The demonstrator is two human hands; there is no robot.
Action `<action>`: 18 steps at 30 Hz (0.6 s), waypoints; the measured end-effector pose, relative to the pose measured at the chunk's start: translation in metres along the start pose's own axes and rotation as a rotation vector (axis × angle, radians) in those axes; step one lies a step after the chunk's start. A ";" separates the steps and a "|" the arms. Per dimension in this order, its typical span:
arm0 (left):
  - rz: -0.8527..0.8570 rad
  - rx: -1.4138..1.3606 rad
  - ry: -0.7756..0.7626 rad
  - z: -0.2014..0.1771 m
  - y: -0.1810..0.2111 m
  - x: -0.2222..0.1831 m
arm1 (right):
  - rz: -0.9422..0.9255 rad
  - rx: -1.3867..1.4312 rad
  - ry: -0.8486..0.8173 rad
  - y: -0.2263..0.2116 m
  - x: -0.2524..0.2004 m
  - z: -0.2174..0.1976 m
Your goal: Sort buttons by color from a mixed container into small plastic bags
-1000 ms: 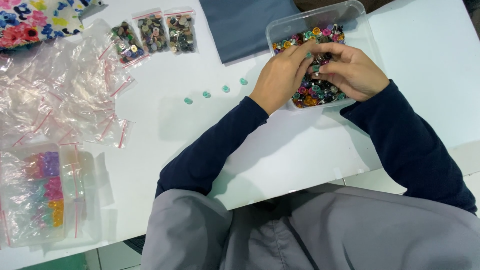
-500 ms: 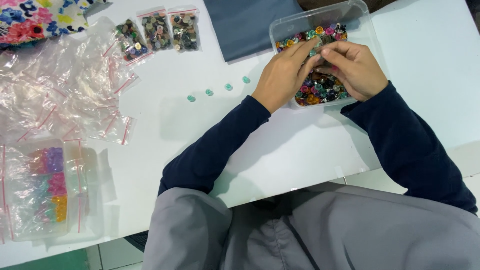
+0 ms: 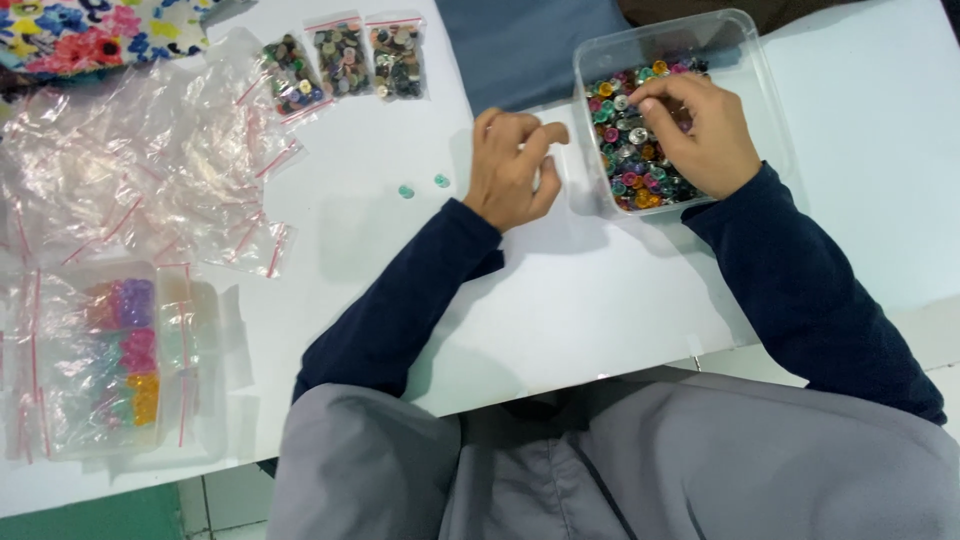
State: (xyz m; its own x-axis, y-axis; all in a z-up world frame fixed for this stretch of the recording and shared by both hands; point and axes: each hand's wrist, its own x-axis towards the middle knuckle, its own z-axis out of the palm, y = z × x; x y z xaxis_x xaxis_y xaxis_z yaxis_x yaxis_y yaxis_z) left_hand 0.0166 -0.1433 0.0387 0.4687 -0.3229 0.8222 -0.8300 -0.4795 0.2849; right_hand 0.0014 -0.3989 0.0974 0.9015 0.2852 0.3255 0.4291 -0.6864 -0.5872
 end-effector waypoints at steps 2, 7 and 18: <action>-0.009 0.026 -0.008 -0.022 -0.003 -0.010 | -0.040 0.000 0.021 -0.019 0.005 0.003; -0.134 0.130 -0.094 -0.051 -0.020 -0.045 | -0.131 0.059 0.080 -0.082 0.013 0.025; 0.109 0.529 -0.154 -0.029 -0.039 -0.086 | -0.266 -0.041 0.132 -0.076 -0.009 0.131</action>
State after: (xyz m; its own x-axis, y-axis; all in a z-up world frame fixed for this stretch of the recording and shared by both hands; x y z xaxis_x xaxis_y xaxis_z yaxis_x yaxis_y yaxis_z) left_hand 0.0002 -0.0732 -0.0296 0.4603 -0.4900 0.7403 -0.6300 -0.7678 -0.1165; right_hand -0.0319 -0.2622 0.0419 0.7414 0.3710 0.5592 0.6444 -0.6261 -0.4390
